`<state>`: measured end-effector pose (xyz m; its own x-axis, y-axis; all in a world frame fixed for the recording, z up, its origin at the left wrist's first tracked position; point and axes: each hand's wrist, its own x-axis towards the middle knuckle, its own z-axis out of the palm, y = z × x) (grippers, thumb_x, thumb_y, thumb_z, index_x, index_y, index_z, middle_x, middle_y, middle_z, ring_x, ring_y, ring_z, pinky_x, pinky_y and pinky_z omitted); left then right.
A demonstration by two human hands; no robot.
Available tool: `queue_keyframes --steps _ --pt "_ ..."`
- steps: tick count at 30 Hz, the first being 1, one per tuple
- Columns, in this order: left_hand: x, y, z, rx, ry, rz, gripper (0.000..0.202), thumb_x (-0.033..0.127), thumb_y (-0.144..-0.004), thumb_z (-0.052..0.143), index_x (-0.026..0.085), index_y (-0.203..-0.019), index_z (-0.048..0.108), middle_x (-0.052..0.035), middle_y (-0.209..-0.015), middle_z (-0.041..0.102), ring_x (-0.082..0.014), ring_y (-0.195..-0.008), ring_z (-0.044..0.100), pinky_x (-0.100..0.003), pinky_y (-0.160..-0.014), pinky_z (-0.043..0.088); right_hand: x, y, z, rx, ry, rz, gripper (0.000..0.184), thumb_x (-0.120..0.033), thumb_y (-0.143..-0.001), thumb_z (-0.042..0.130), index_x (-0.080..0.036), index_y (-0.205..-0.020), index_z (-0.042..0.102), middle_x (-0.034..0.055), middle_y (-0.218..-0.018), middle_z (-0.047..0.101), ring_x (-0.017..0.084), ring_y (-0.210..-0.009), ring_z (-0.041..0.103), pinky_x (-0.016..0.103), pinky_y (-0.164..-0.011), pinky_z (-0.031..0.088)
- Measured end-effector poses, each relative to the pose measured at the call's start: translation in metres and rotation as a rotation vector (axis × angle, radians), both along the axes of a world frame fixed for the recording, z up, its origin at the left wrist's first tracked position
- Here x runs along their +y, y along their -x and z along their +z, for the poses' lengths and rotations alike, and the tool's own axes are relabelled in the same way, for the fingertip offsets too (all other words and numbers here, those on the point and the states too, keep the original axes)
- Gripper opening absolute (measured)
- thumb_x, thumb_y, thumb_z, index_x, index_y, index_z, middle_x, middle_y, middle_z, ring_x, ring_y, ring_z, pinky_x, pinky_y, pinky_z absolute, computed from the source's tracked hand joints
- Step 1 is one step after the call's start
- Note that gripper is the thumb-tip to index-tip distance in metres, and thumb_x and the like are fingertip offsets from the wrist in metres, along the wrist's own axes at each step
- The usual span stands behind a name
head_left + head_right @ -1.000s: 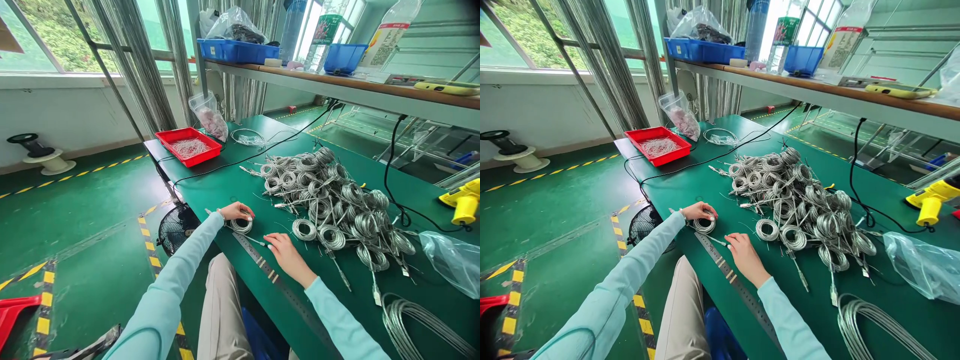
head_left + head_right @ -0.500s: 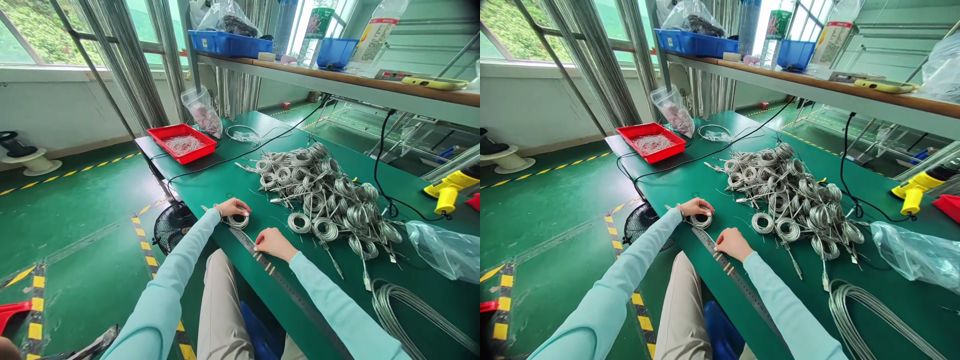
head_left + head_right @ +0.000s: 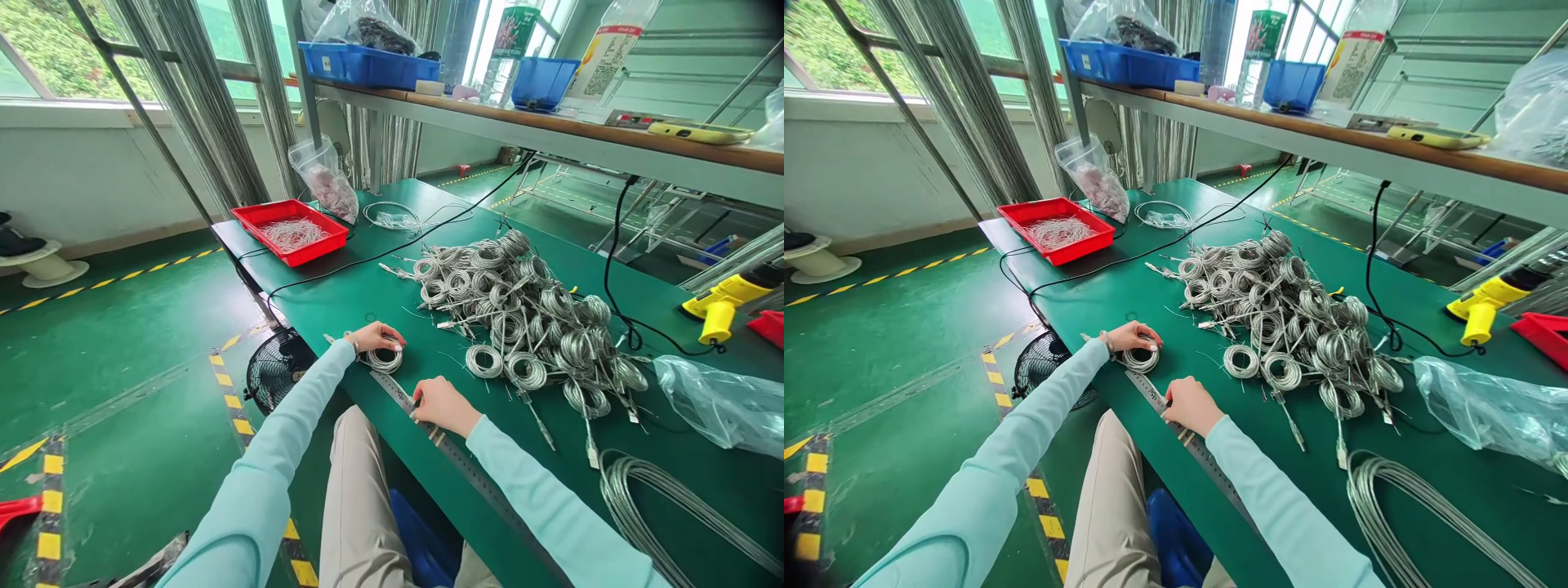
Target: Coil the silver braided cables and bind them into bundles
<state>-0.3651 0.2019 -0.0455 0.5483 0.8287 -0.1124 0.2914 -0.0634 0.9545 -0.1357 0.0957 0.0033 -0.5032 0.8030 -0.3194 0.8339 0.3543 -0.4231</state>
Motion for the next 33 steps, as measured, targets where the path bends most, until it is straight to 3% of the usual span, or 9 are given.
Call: queue_keyframes --steps 8,17,22,26,28,29,31,33 --pt "0.0 0.0 -0.001 0.008 0.0 0.012 0.048 0.05 -0.062 0.077 0.013 -0.093 0.073 -0.008 -0.094 0.073 -0.021 -0.088 0.066 -0.028 -0.082 0.05 -0.006 -0.003 0.011 0.02 0.016 0.046 0.035 0.003 -0.067 0.052 -0.016 -0.089 0.071 0.0039 -0.07 0.069 0.022 -0.084 0.064 0.023 -0.064 0.043" --pt "-0.001 0.0 0.005 0.05 -0.001 -0.017 0.034 0.038 -0.072 0.075 0.013 -0.094 0.069 -0.0063 -0.091 0.072 -0.0168 -0.083 0.065 -0.033 -0.083 0.05 -0.01 -0.014 -0.001 0.178 0.041 -0.046 0.029 -0.005 -0.069 0.053 -0.017 -0.088 0.071 0.0004 -0.068 0.068 0.016 -0.068 0.062 0.022 -0.06 0.042" --pt "0.001 -0.001 0.023 0.049 0.005 -0.01 0.026 0.034 -0.073 0.075 0.011 -0.085 0.068 -0.0023 -0.077 0.069 -0.0139 -0.069 0.062 -0.031 -0.071 0.05 -0.006 -0.022 0.019 0.336 -0.002 -0.129 0.025 -0.013 -0.073 0.052 -0.017 -0.089 0.071 0.0035 -0.078 0.068 0.016 -0.068 0.06 0.025 -0.063 0.044" --pt "0.0 -0.001 0.051 -0.076 -0.033 0.078 0.041 0.045 -0.065 0.078 0.011 -0.084 0.068 -0.005 -0.08 0.07 -0.0137 -0.072 0.062 -0.027 -0.071 0.048 0.005 -0.036 0.036 0.508 0.073 -0.13 0.017 -0.025 -0.077 0.059 -0.015 -0.083 0.071 0.0053 -0.072 0.067 0.018 -0.065 0.061 0.028 -0.063 0.047" --pt "-0.004 -0.003 0.068 -0.178 -0.059 0.146 0.053 0.057 -0.065 0.074 0.011 -0.091 0.065 -0.0077 -0.088 0.07 -0.0164 -0.078 0.063 -0.027 -0.073 0.047 0.011 -0.043 0.041 0.634 0.117 -0.13 0.031 -0.037 -0.086 0.051 -0.014 -0.097 0.069 0.0078 -0.077 0.068 0.02 -0.07 0.064 0.03 -0.066 0.05" --pt "-0.006 -0.006 0.075 -0.231 -0.072 0.184 0.06 0.063 -0.067 0.069 0.012 -0.097 0.062 -0.0093 -0.093 0.069 -0.0181 -0.082 0.063 -0.028 -0.074 0.047 0.014 -0.045 0.043 0.702 0.117 -0.142 0.039 -0.041 -0.092 0.042 -0.015 -0.111 0.065 0.0101 -0.087 0.069 0.02 -0.078 0.066 0.031 -0.07 0.052" --pt "-0.012 -0.018 0.086 -0.319 -0.093 0.26 0.069 0.072 -0.073 0.054 0.014 -0.111 0.054 -0.0123 -0.104 0.066 -0.021 -0.089 0.063 -0.03 -0.073 0.048 0.021 -0.045 0.047 0.84 0.073 -0.184 0.049 -0.042 -0.096 0.03 -0.019 -0.138 0.04 0.0136 -0.118 0.061 0.021 -0.101 0.062 0.034 -0.081 0.051" --pt "-0.02 -0.039 0.089 -0.363 -0.105 0.328 0.072 0.075 -0.08 0.038 0.016 -0.122 0.045 -0.0139 -0.113 0.062 -0.0222 -0.093 0.063 -0.029 -0.072 0.048 0.028 -0.036 0.052 0.988 0.031 -0.192 0.06 -0.044 -0.094 0.038 -0.027 -0.148 0.016 0.0116 -0.142 0.04 0.021 -0.121 0.05 0.034 -0.091 0.048"
